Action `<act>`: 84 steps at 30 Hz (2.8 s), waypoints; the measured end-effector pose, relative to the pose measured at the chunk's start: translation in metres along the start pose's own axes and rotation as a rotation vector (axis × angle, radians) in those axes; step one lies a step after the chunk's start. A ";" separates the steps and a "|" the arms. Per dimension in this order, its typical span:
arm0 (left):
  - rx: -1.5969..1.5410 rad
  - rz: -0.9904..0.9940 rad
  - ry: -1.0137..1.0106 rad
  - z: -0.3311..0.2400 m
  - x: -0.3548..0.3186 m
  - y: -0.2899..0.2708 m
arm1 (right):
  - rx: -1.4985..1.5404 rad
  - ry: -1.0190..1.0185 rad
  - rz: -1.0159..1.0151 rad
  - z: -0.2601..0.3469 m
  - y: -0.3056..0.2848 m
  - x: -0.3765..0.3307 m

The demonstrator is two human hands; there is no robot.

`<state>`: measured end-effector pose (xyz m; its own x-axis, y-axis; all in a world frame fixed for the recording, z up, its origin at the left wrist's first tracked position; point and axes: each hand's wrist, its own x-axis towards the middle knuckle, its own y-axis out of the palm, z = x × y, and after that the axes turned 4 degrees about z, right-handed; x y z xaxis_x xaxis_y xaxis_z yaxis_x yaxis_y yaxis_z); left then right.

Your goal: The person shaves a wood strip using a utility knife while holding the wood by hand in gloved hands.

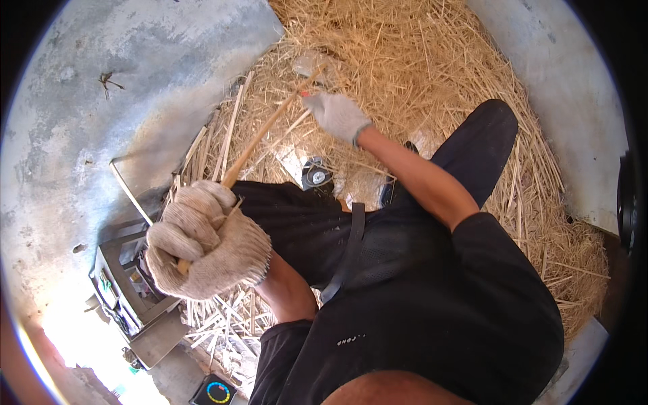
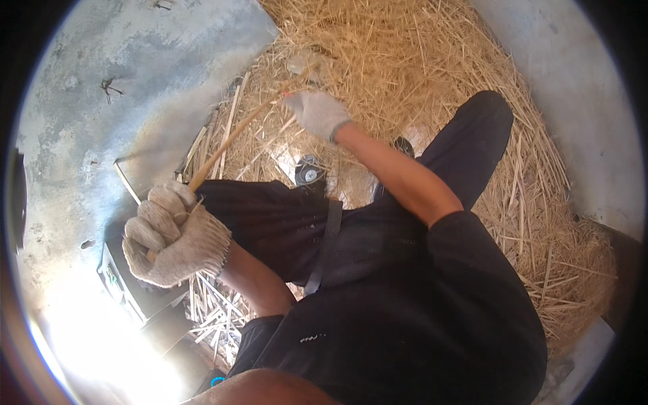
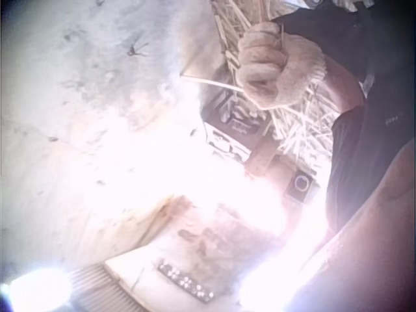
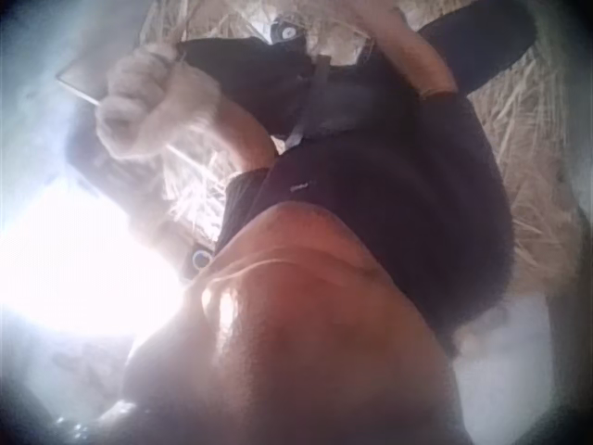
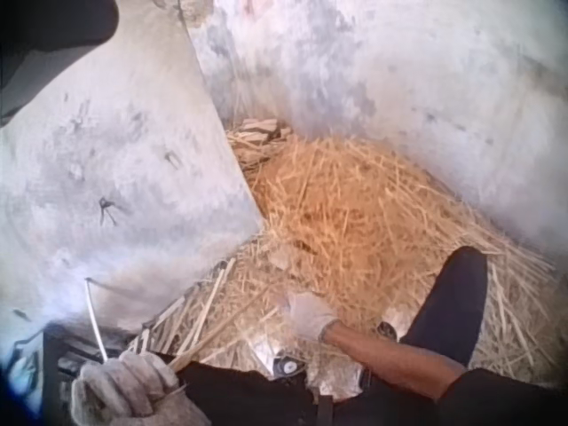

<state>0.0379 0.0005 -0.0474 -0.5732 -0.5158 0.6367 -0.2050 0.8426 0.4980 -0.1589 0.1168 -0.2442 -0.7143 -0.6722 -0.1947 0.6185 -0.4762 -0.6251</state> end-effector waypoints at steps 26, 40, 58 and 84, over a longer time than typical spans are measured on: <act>-0.021 -0.003 0.056 0.007 0.013 0.002 | -0.001 -0.199 -0.194 0.048 -0.001 -0.040; -0.048 0.155 0.047 0.005 0.007 -0.015 | 0.050 -0.347 -0.130 0.076 0.007 -0.074; -0.022 -0.033 0.065 0.006 0.012 -0.010 | 0.094 -0.413 -0.159 0.119 0.006 -0.081; 0.696 -0.246 0.348 0.017 -0.004 -0.001 | 0.132 -0.283 -0.076 0.128 -0.024 -0.110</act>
<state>0.0267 0.0043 -0.0606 -0.1915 -0.6207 0.7603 -0.8046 0.5429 0.2406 -0.0531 0.1300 -0.1112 -0.6519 -0.7542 0.0788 0.6171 -0.5880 -0.5230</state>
